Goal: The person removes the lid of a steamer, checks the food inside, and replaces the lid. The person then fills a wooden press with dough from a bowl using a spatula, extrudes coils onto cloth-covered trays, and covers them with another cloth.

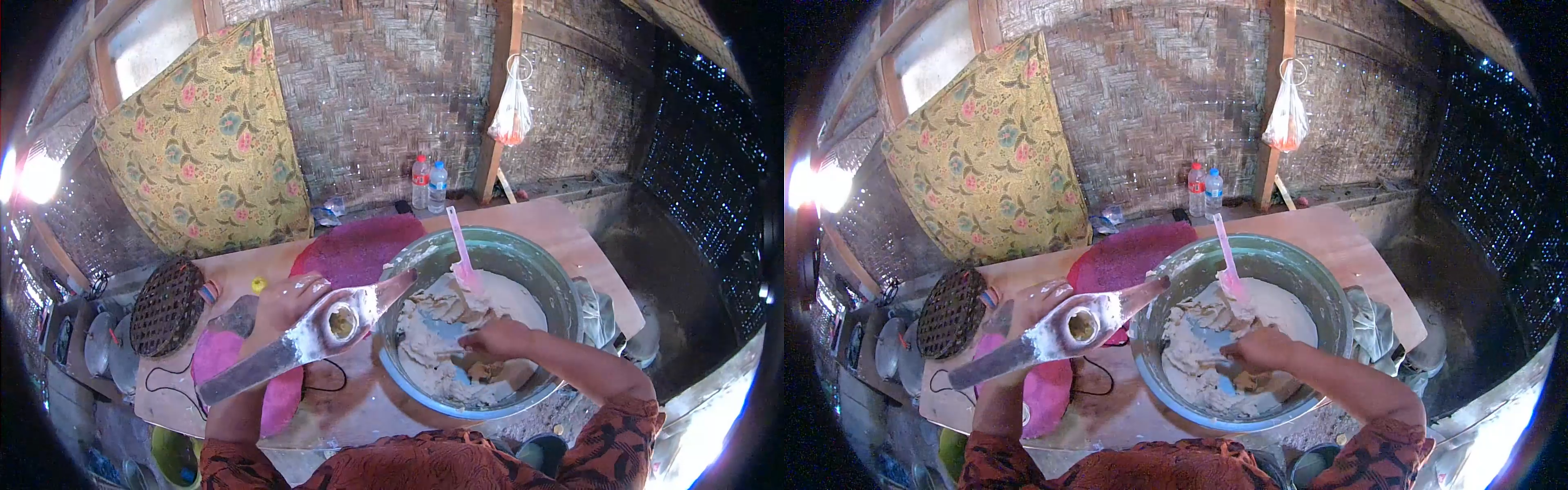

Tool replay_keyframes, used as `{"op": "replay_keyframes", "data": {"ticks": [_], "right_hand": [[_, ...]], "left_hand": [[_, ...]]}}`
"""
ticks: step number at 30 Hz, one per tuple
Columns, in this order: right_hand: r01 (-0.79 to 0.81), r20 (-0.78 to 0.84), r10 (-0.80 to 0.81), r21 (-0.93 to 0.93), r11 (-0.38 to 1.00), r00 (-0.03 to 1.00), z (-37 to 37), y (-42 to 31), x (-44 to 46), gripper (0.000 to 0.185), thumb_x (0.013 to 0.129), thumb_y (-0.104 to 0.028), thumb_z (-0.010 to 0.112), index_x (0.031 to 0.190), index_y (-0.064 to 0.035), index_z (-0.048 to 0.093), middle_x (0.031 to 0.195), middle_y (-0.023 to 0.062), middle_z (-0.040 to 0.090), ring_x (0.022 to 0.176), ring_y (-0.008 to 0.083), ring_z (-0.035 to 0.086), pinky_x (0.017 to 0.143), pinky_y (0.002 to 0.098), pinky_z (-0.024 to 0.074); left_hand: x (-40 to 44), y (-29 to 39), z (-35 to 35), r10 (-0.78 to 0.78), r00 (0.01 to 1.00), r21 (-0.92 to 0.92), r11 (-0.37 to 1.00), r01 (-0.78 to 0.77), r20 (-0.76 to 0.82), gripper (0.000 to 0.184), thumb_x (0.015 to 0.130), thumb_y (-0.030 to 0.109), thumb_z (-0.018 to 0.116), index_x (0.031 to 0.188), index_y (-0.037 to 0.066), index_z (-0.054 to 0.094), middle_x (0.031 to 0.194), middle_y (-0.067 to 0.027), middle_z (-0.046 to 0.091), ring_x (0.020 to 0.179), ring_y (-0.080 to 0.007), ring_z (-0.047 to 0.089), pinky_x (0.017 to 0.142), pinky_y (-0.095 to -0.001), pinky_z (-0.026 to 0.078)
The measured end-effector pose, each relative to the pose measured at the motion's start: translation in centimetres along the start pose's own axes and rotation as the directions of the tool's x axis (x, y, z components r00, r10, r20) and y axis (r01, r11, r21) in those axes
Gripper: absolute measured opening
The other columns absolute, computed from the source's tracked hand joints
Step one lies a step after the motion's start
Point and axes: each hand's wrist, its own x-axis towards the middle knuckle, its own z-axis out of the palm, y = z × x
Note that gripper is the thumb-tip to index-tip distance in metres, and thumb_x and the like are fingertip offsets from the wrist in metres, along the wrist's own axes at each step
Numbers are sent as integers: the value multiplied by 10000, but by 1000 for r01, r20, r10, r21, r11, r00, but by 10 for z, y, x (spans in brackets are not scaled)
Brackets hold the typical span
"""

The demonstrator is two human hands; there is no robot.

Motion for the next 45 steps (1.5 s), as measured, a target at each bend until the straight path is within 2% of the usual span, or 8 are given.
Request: {"op": "replay_keyframes", "data": {"ticks": [12, 20, 24, 30, 32, 40, 43, 45], "right_hand": [[72, -234, 40, 448, 891, 971, -121, -17, -151, 283, 865, -279, 580, 1129, -192, 635, 920, 130, 668, 860, 310, 635, 748, 404, 484], [-206, -650, -214, -506, 838, 729, -140, -105, -154, 279, 739, -143, 575, 1006, -67, 602, 657, 52, 568, 578, 193, 617, 475, 316, 468], [-276, -712, -354, -606, 746, 606, -108, -106, -151, 296, 741, -141, 569, 1020, -41, 590, 636, 13, 491, 505, 147, 550, 428, 269, 432], [-455, -799, -148, -472, 755, 583, -128, -108, -218, 314, 742, -141, 567, 1052, -106, 597, 624, -10, 464, 508, 136, 535, 418, 271, 427], [-428, -790, -143, -463, 776, 596, -140, -114, -215, 316, 737, -132, 566, 1050, -100, 598, 643, 1, 501, 520, 154, 564, 425, 277, 442], [-267, -705, -293, -568, 779, 645, -124, -117, -194, 295, 730, -125, 564, 1015, -56, 598, 669, 36, 563, 536, 172, 601, 448, 289, 468], [-453, -832, -103, -395, 799, 545, -126, -109, -225, 303, 733, -141, 568, 1033, -118, 606, 646, 13, 531, 534, 163, 598, 440, 299, 469], [-469, -831, -99, -402, 786, 548, -131, -101, -218, 304, 734, -141, 569, 1034, -114, 607, 647, 9, 532, 543, 165, 601, 437, 298, 468]], "left_hand": [[51, 38, 21, 91, 994, -279, 958, -69, 65, 333, 663, 290, 697, 856, 50, 570, 791, -118, 567, 715, -320, 592, 588, -406, 469], [97, 93, 24, 34, 995, -367, 928, -65, -91, 350, 711, 339, 651, 964, 103, 597, 827, -117, 586, 761, -323, 604, 634, -426, 484], [92, 79, 30, -1, 1000, -210, 978, -5, -29, 380, 695, 362, 669, 967, 105, 600, 849, -105, 600, 779, -301, 614, 657, -409, 491], [80, 16, 89, -307, 947, -511, 831, 219, -94, 394, 679, 399, 690, 938, 110, 623, 873, -91, 647, 760, -274, 643, 670, -386, 521], [87, 61, 41, -44, 981, -114, 993, 22, -189, 327, 716, 339, 659, 932, 96, 621, 891, -89, 652, 783, -262, 648, 671, -382, 528], [99, 89, 23, 1, 993, -121, 993, -15, -116, 318, 705, 329, 665, 932, 115, 607, 900, -75, 632, 763, -265, 634, 647, -359, 522], [105, 43, 80, -369, 919, -892, 450, 47, -138, 353, 749, 468, 632, 943, 173, 640, 878, -36, 643, 815, -235, 607, 738, -341, 494], [105, 44, 79, -354, 902, -901, 425, -81, -248, 320, 777, 452, 612, 922, 169, 649, 868, -39, 650, 816, -238, 611, 733, -347, 498]]}}
